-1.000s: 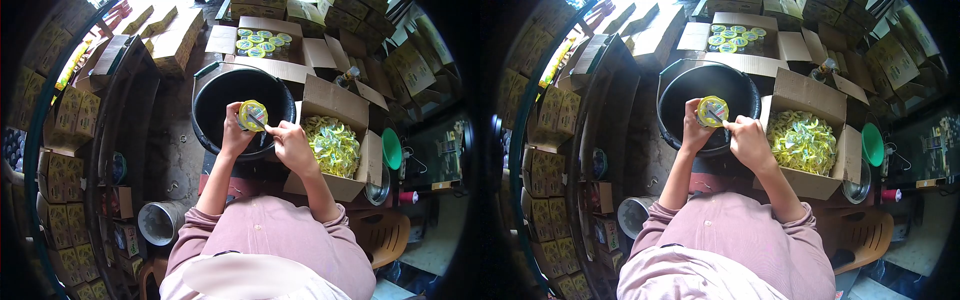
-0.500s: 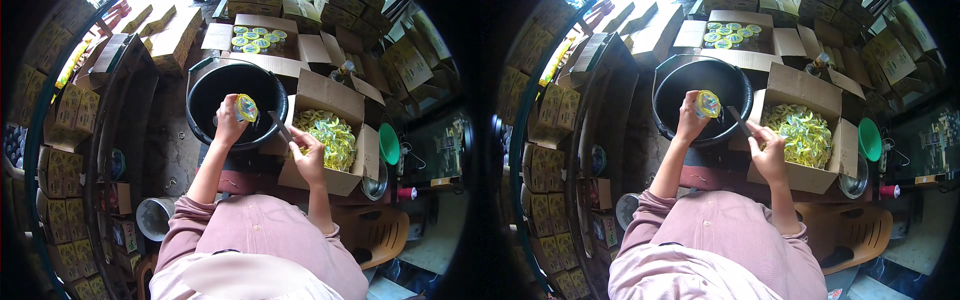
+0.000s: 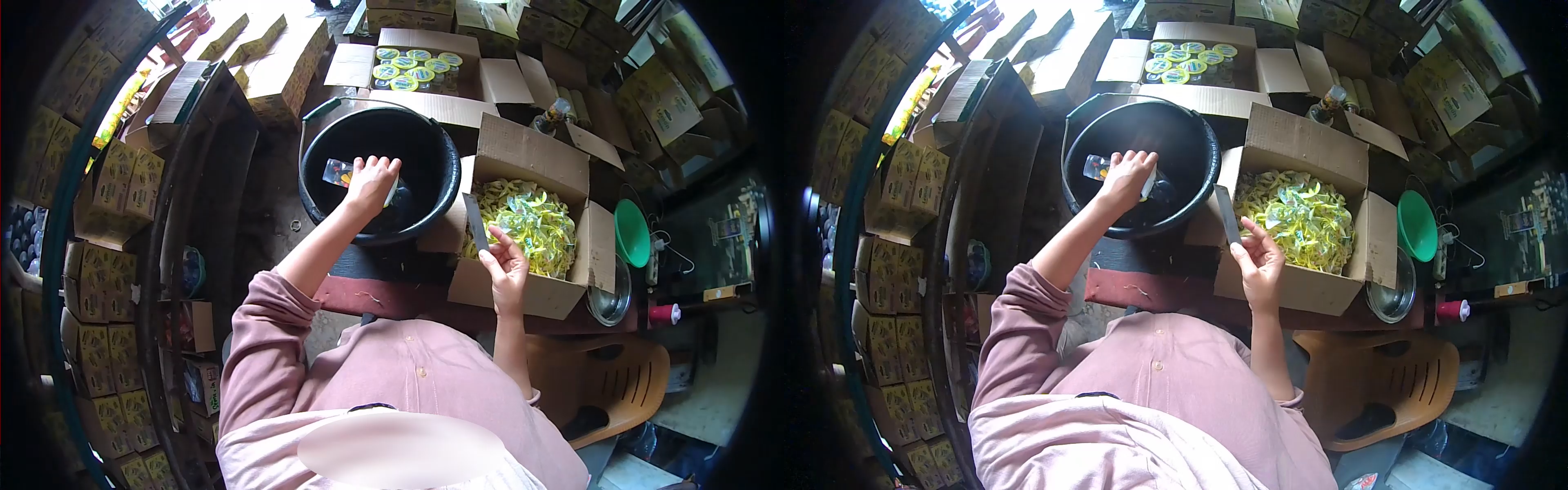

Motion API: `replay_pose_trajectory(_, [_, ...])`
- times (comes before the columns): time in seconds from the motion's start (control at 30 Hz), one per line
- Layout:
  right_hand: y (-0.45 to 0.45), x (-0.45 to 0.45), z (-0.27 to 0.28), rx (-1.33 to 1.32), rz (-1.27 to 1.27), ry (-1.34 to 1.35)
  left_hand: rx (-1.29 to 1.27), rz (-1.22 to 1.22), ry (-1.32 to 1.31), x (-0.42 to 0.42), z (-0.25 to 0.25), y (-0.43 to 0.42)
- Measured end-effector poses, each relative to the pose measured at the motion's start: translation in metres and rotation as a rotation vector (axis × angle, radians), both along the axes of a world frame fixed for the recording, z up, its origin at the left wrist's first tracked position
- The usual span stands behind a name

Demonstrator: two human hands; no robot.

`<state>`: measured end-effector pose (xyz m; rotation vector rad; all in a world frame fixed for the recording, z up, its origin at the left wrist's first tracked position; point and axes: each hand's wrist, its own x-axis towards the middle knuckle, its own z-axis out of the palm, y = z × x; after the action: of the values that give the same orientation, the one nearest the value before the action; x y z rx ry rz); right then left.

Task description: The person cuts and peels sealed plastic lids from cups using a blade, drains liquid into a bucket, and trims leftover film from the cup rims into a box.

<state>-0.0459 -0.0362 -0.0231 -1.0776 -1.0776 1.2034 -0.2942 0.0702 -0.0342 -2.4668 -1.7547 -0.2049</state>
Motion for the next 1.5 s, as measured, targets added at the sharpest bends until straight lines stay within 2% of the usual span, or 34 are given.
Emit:
replay_pose_trajectory(0.37, [-0.011, 0.004, -0.003, -0.026, -0.062, 0.062, -0.051, -0.042, 0.254, 0.000, 0.006, 0.017])
replay_pose_trajectory(0.67, [-0.013, 0.003, -0.007, -0.014, -0.089, 0.061, -0.106, -0.023, 0.523, -0.003, 0.044, 0.038])
replay_pose_trajectory(0.83, [-0.014, 0.004, -0.009, -0.008, -0.108, 0.056, 0.013, 0.007, 0.580, -0.007, 0.076, 0.048])
replay_pose_trajectory(1.03, [-0.013, 0.003, -0.011, -0.002, -0.109, 0.071, 0.049, 0.035, 0.570, -0.010, 0.093, 0.052])
replay_pose_trajectory(1.13, [-0.011, 0.003, -0.011, -0.012, -0.120, 0.082, 0.062, 0.056, 0.516, -0.009, 0.075, 0.046])
replay_pose_trajectory(1.27, [-0.009, 0.003, -0.007, -0.012, -0.120, 0.067, -0.065, 0.057, 0.410, -0.010, 0.040, 0.038])
replay_pose_trajectory(1.3, [-0.008, 0.003, -0.006, -0.008, -0.117, 0.065, -0.123, 0.050, 0.388, -0.011, 0.039, 0.037])
replay_pose_trajectory(1.5, [-0.003, -0.001, -0.004, -0.006, -0.089, 0.061, -0.031, 0.010, 0.283, -0.021, 0.054, 0.045])
